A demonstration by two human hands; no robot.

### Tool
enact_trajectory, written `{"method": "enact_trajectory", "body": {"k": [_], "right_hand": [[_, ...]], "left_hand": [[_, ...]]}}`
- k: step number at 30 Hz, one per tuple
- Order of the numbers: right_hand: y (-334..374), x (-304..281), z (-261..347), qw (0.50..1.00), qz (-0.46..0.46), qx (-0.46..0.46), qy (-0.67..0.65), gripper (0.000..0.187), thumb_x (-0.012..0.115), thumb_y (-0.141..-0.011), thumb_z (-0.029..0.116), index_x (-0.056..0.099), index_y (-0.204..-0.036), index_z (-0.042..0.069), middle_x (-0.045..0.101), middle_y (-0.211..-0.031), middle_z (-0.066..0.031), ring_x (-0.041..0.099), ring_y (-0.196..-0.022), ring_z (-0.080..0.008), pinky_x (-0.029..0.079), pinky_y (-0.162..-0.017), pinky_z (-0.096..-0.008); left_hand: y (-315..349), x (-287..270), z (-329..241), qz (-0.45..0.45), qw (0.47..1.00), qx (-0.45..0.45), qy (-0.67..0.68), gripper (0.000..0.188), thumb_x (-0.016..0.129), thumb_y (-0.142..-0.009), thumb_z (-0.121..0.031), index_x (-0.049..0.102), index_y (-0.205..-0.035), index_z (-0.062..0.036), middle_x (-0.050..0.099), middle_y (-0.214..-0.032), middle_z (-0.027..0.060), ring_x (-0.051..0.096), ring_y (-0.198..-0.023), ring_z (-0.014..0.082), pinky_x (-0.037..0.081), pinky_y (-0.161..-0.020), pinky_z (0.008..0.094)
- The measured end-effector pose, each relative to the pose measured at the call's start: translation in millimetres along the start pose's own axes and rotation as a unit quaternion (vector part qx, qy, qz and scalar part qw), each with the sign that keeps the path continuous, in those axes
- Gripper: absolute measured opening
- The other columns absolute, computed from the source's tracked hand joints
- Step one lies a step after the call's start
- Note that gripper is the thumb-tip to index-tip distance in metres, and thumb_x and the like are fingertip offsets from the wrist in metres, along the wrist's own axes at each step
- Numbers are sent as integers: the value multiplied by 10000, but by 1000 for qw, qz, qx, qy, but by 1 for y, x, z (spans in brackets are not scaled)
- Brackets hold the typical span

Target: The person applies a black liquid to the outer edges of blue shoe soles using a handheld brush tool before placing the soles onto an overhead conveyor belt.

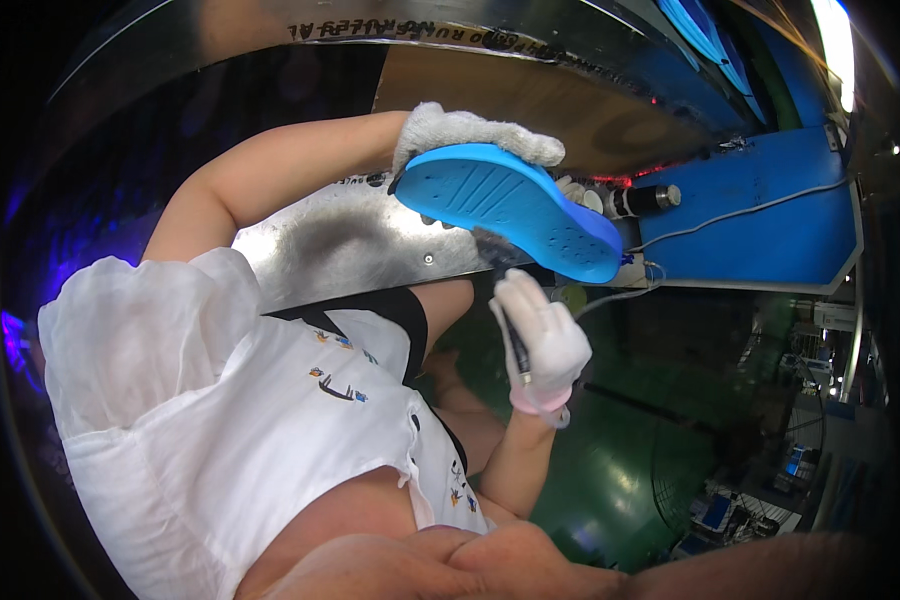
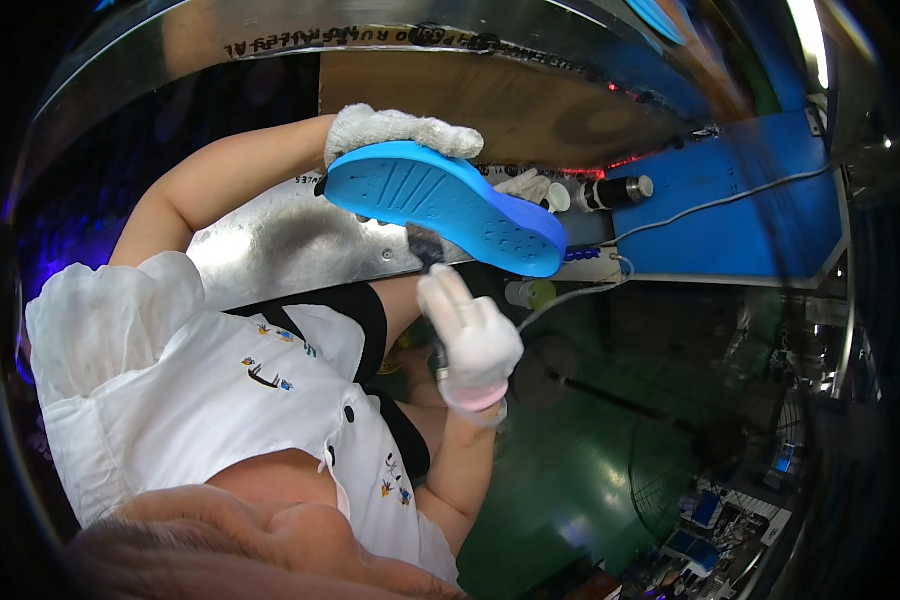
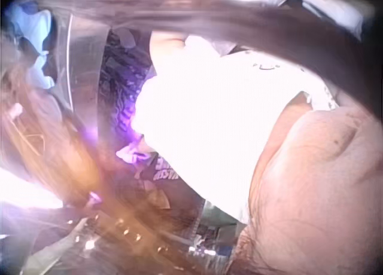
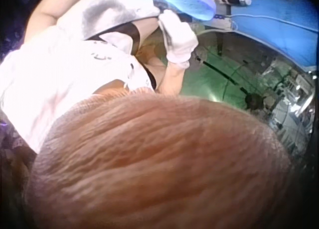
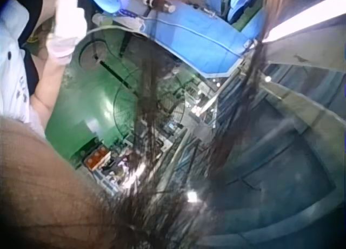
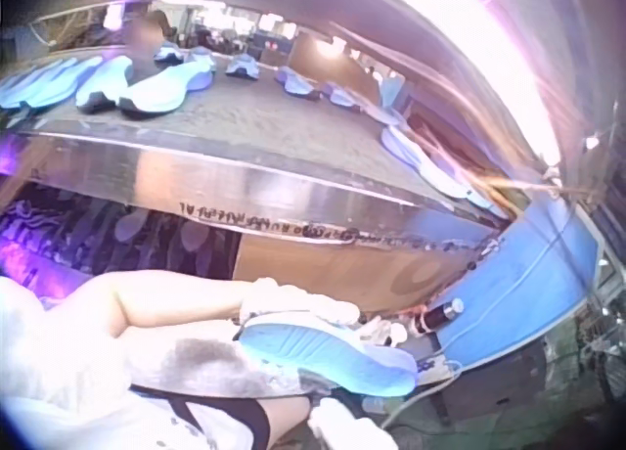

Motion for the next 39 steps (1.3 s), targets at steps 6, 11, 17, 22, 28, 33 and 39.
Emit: {"method": "enact_trajectory", "body": {"k": [6, 11, 17, 22, 28, 33, 39], "right_hand": [[4, -3, -17, 996, -85, 18, -24, 321, 818, -670, -53, 734, -966, 36, 743, -991, -144, 691, -745, -259, 534, -665, -303], [7, 8, -10, 950, -154, 137, -234, 244, 775, -703, -48, 709, -919, 41, 729, -911, -101, 650, -746, -258, 518, -706, -358], [7, 24, 18, 959, -265, 21, -102, 259, 818, -734, 19, 709, -968, 3, 719, -926, -121, 655, -790, -278, 527, -739, -369], [30, 2, 8, 858, -389, 91, -321, 278, 742, -865, 96, 604, -1062, -43, 674, -966, -207, 653, -820, -262, 545, -752, -343], [30, 24, 3, 856, -347, 125, -361, 282, 605, -801, -106, 582, -1080, -72, 648, -1007, -221, 665, -902, -288, 559, -845, -387], [50, 36, -17, 814, -372, 219, -388, 263, 613, -805, -82, 587, -1066, -106, 657, -1022, -207, 676, -883, -271, 578, -799, -348], [52, 48, -21, 803, -354, 261, -402, 277, 630, -813, -72, 591, -1084, -108, 661, -1026, -184, 669, -867, -230, 573, -757, -307]], "left_hand": [[17, 13, -14, -35, 997, -30, 63, 817, 455, -881, -763, 622, -1227, -42, 687, -1056, 188, 695, -880, 234, 601, -725, 396], [34, 55, -17, -55, 968, 2, 245, 845, 434, -878, -786, 620, -1222, -37, 686, -1049, 193, 693, -877, 238, 602, -716, 401], [44, 82, -44, -173, 949, 159, 210, 913, 414, -876, -805, 557, -1321, -21, 662, -1150, 171, 662, -1016, 223, 577, -854, 361], [70, 73, -126, -69, 923, 301, 228, 1064, 375, -807, -884, 469, -1360, 20, 640, -1133, 204, 701, -908, 284, 608, -754, 367], [56, 53, -162, -319, 909, 205, 174, 787, 595, -896, -619, 535, -1319, 42, 657, -1180, 217, 695, -919, 260, 597, -654, 301], [128, 11, -174, -331, 588, 332, -659, 348, 659, -894, -192, 663, -1218, -65, 700, -1053, 157, 666, -980, 224, 549, -737, 328], [234, 27, -243, -451, 224, -225, -834, 557, 550, -857, -172, 493, -1410, -131, 714, -1011, 101, 681, -844, 219, 413, -747, 504]]}}
Point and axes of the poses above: each hand's wrist, its own y-axis away from the middle knuckle, its own x-axis out of the palm, z = x × y, the point moved 4 cm from there along -y, towards the middle knuckle
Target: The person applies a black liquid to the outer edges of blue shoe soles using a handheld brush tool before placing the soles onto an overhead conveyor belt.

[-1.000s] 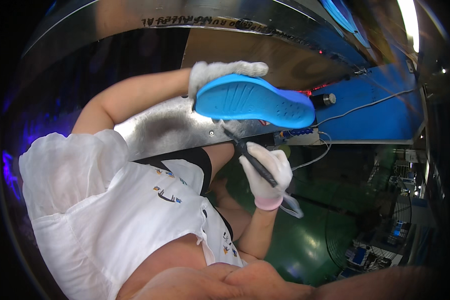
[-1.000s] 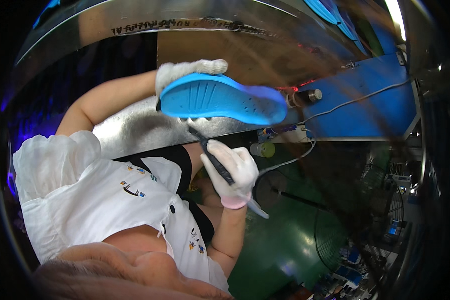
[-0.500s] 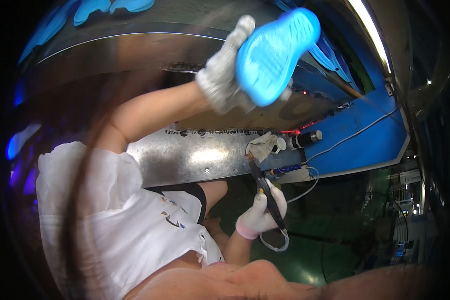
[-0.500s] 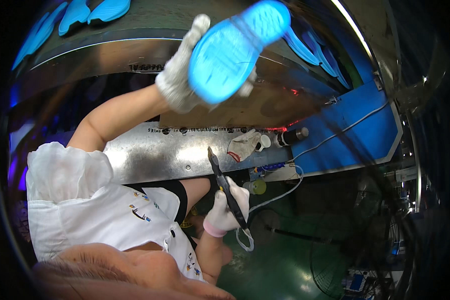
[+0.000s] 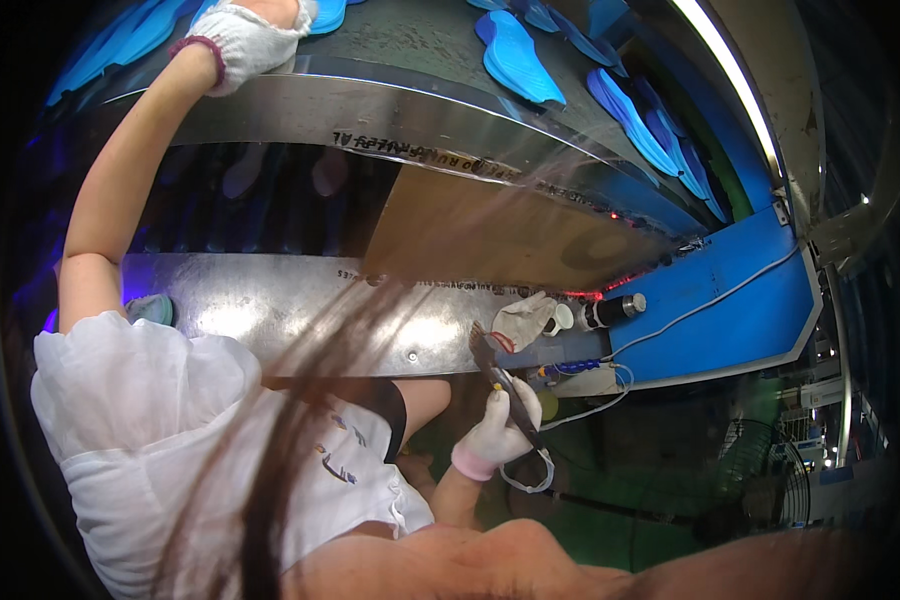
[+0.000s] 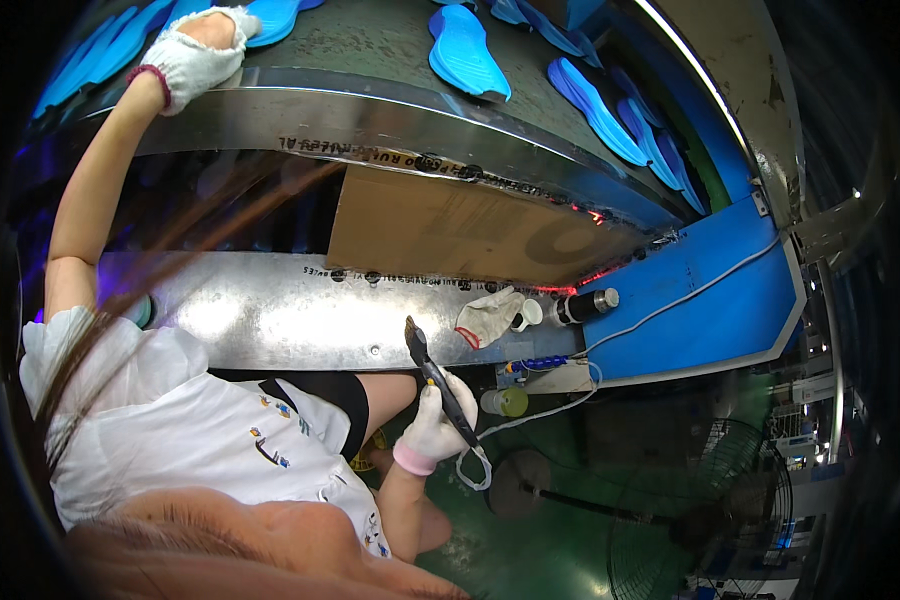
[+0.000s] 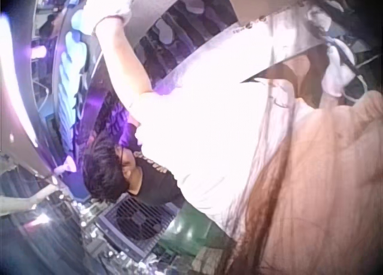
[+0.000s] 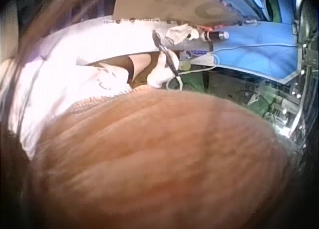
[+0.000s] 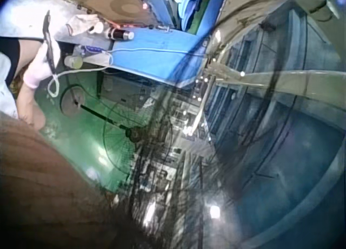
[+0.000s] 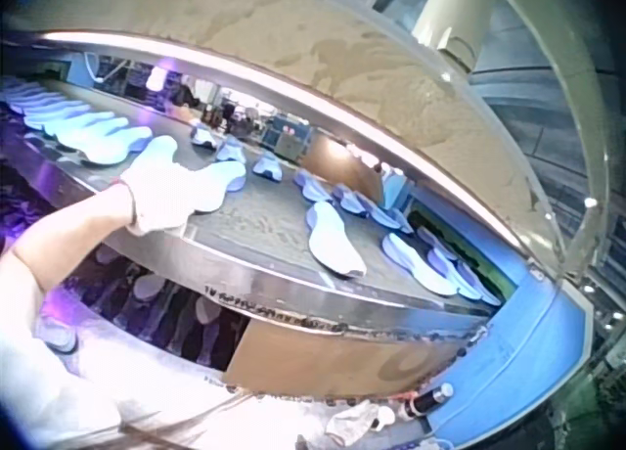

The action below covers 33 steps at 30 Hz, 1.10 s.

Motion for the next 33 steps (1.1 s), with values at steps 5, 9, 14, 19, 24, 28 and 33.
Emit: {"method": "enact_trajectory", "body": {"k": [5, 9, 14, 19, 24, 28, 33], "right_hand": [[1, 5, -2, 999, 0, 33, -24, 263, 625, -821, -83, 595, -1081, -107, 659, -1025, -177, 662, -849, -212, 572, -759, -299], [2, -7, 2, 999, -16, 31, 15, 256, 628, -823, -78, 592, -1074, -111, 670, -1033, -197, 675, -882, -239, 574, -804, -326], [3, -23, -7, 997, -33, 31, 60, 255, 605, -847, -22, 595, -1089, -99, 665, -994, -157, 640, -833, -191, 526, -742, -281], [3, -29, -6, 996, -85, 28, 26, 219, 554, -922, 49, 586, -1101, -74, 652, -953, -125, 600, -726, -124, 499, -630, -227], [-3, -42, -31, 985, -116, 129, -24, 184, 540, -957, 4, 567, -1126, -62, 662, -1030, -149, 679, -855, -170, 540, -544, -200], [-5, -51, -57, 973, -147, 178, -7, 245, 606, -943, 44, 596, -1158, -74, 670, -1025, -125, 685, -833, -157, 526, -538, -194], [-11, -58, -86, 952, -205, 213, -75, 164, 654, -935, 104, 656, -1030, -29, 663, -882, -70, 637, -714, -115, 518, -551, -228]], "left_hand": [[8, -5, -4, -64, 993, -44, 84, 421, 520, -885, -217, 585, -1296, -157, 704, -1032, 78, 663, -914, 260, 430, -787, 506], [20, 35, -15, -275, 862, 61, 422, 230, 701, -868, -99, 661, -1086, -39, 671, -1032, 152, 661, -961, 282, 527, -848, 354], [54, -23, -78, -351, 781, 199, 477, 278, 773, -804, -79, 648, -1050, -44, 659, -1029, 116, 653, -925, 311, 537, -809, 383], [50, 12, -124, -294, 697, 197, 624, 308, 757, -765, 18, 658, -1050, -46, 639, -1080, 159, 638, -975, 335, 515, -852, 399], [125, 62, -179, -236, 726, 224, 605, 377, 761, -675, 62, 657, -1025, -30, 634, -1092, 174, 630, -1041, 368, 523, -875, 446], [175, 119, -258, -296, 662, 233, 648, 285, 752, -679, 74, 625, -917, -17, 627, -1107, 179, 628, -1070, 381, 542, -859, 445], [215, 172, -294, -8, 725, 176, 666, 357, 748, -661, 79, 603, -946, -79, 544, -1281, 217, 573, -1164, 390, 487, -972, 447]]}}
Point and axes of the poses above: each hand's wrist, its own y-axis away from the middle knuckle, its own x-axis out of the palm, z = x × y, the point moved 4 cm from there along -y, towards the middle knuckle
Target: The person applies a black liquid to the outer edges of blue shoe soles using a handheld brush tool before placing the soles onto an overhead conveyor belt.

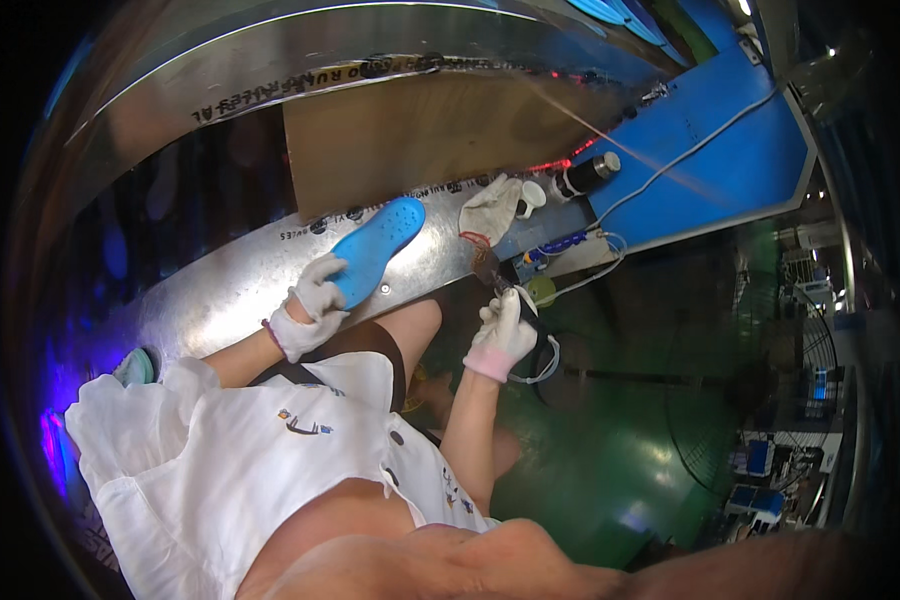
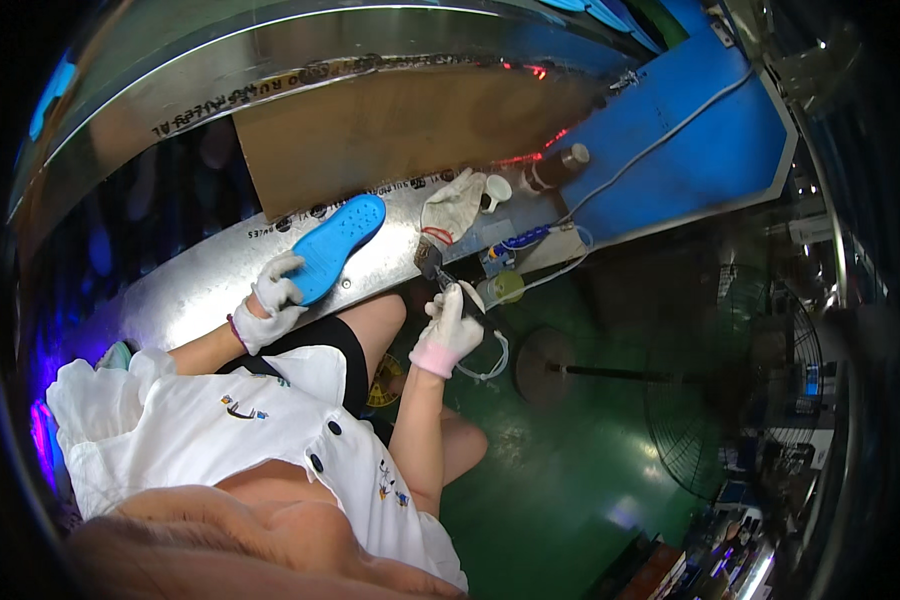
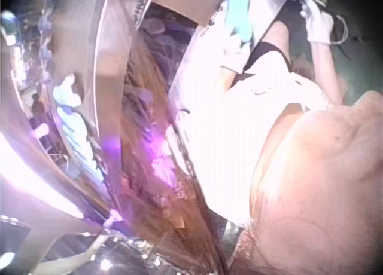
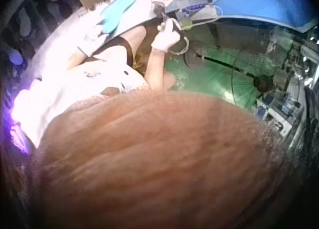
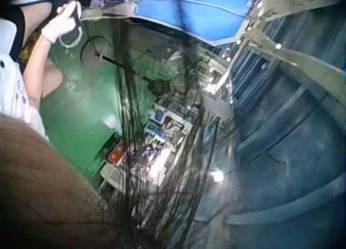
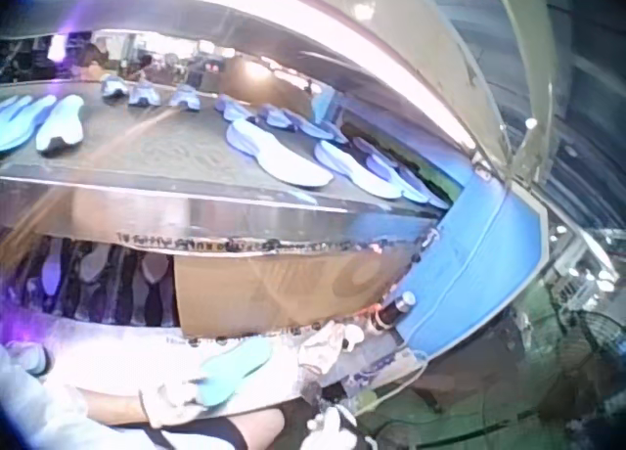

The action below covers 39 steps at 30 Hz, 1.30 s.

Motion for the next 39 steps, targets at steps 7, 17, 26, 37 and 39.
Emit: {"method": "enact_trajectory", "body": {"k": [7, 17, 26, 37, 39], "right_hand": [[3, 9, -9, 998, 20, 50, -21, 192, 684, -932, 150, 662, -1016, -20, 667, -866, -62, 599, -668, -107, 507, -582, -259], [-23, 25, -52, 963, 123, 14, 241, 226, 731, -878, 143, 673, -1000, -39, 662, -818, -62, 582, -611, -96, 460, -520, -262], [62, 81, 34, 817, 337, -245, 398, 132, 756, -810, 107, 716, -933, 84, 696, -874, -149, 681, -770, -321, 551, -729, -381], [42, 85, 44, 935, 173, -189, 246, 176, 755, -803, -11, 688, -964, 13, 697, -869, -31, 640, -717, -125, 526, -673, -287], [57, 93, 53, 840, 242, -370, 315, 194, 763, -795, 5, 694, -976, 21, 706, -878, -86, 670, -720, -203, 541, -690, -324]], "left_hand": [[-65, -14, -2, -12, 561, -508, 654, 834, 387, -949, -682, 388, -1468, -29, 543, -1394, 168, 553, -1212, 284, 413, -1038, 532], [-54, 70, -8, 101, 353, -501, 784, 896, 330, -868, -839, 485, -1443, -170, 586, -1346, 155, 576, -1177, 362, 443, -964, 643], [-90, 43, -31, -20, 404, -307, 862, 721, 480, -973, -595, 368, -1514, -131, 500, -1450, 105, 532, -1270, 247, 444, -1086, 405], [-100, 27, -70, 22, 352, -215, 911, 866, 507, -904, -697, 353, -1514, -103, 529, -1402, 158, 571, -1227, 300, 481, -1060, 444], [-101, 38, -63, 20, 393, -224, 892, 861, 498, -903, -706, 347, -1521, -124, 527, -1398, 172, 584, -1208, 308, 510, -1014, 484]]}}
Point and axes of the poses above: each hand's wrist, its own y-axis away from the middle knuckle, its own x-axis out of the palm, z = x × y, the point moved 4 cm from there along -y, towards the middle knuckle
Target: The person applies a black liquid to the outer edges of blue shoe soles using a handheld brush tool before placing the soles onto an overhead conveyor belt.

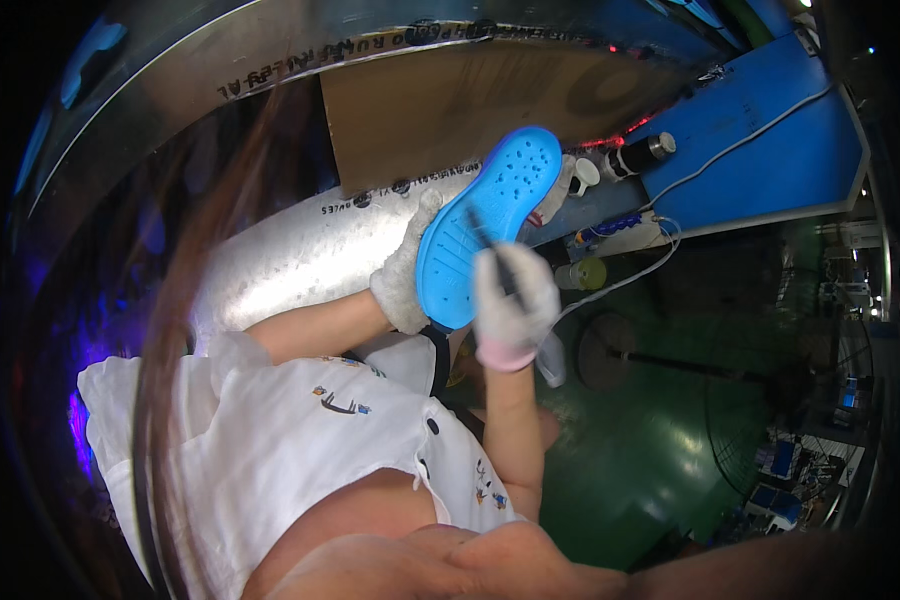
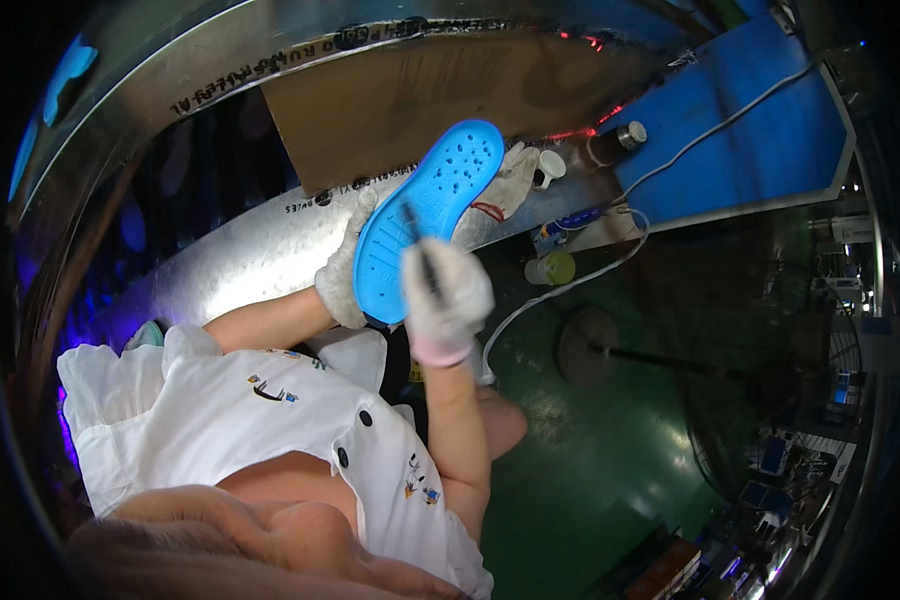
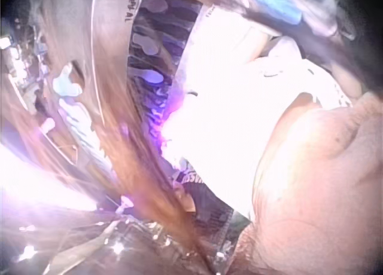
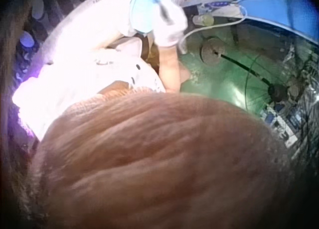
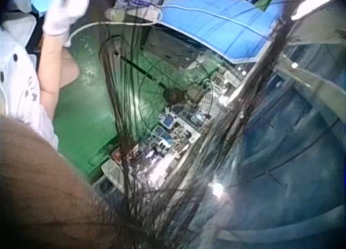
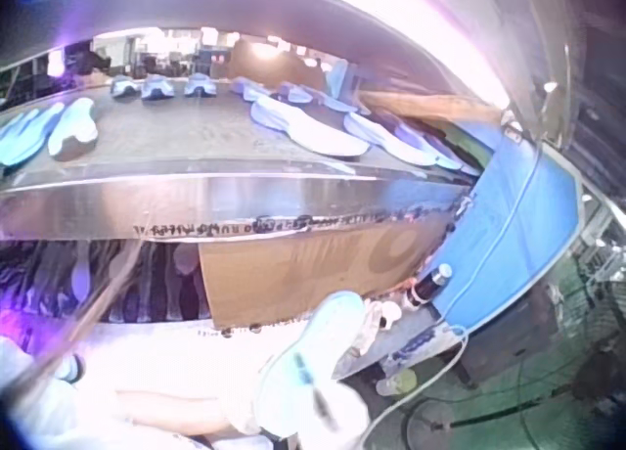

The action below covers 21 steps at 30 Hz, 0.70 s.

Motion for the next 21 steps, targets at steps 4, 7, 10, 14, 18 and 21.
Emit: {"method": "enact_trajectory", "body": {"k": [4, 7, 10, 14, 18, 21], "right_hand": [[8, 5, 29, 992, 96, 39, -73, 194, 767, -795, 27, 700, -977, 18, 709, -910, -109, 683, -736, -229, 548, -708, -345], [5, -9, -18, 978, -27, 202, -47, 160, 734, -811, -25, 701, -967, -13, 706, -926, -83, 670, -800, -181, 534, -764, -320], [22, 0, 30, 994, 35, -98, 44, 248, 794, -739, -8, 717, -974, 17, 717, -927, -120, 679, -805, -240, 536, -773, -343], [37, 1, 11, 947, -10, 227, -226, 186, 759, -799, 3, 697, -974, -4, 710, -930, -86, 666, -874, -181, 531, -790, -348], [39, 3, 18, 999, -3, -39, 26, 170, 762, -804, 20, 704, -964, 13, 719, -953, -93, 673, -819, -184, 540, -741, -329], [38, 9, 30, 985, 35, 117, -119, 178, 761, -800, 10, 698, -966, 11, 708, -955, -88, 661, -860, -162, 520, -780, -296]], "left_hand": [[-7, -32, -2, -3, 999, 21, 45, 861, 475, -904, -722, 341, -1523, -138, 540, -1365, 198, 618, -1141, 351, 525, -980, 542], [-5, 18, -19, -26, 999, 3, 30, 837, 474, -901, -726, 416, -1452, -98, 599, -1270, 209, 681, -978, 368, 594, -838, 495], [-10, 12, -20, -26, 999, -21, -20, 837, 471, -897, -732, 453, -1415, -75, 628, -1213, 213, 696, -926, 363, 613, -763, 462], [-12, 10, -24, -1, 1000, -21, -23, 855, 463, -893, -742, 460, -1415, -66, 648, -1175, 210, 697, -914, 354, 612, -745, 441], [-22, 6, -37, -26, 997, -65, -39, 894, 450, -878, -775, 471, -1414, -61, 658, -1157, 209, 698, -900, 339, 610, -717, 443], [-16, 16, -51, -2, 985, -156, -79, 932, 463, -851, -803, 478, -1407, -54, 661, -1129, 225, 704, -873, 328, 612, -687, 459]]}}
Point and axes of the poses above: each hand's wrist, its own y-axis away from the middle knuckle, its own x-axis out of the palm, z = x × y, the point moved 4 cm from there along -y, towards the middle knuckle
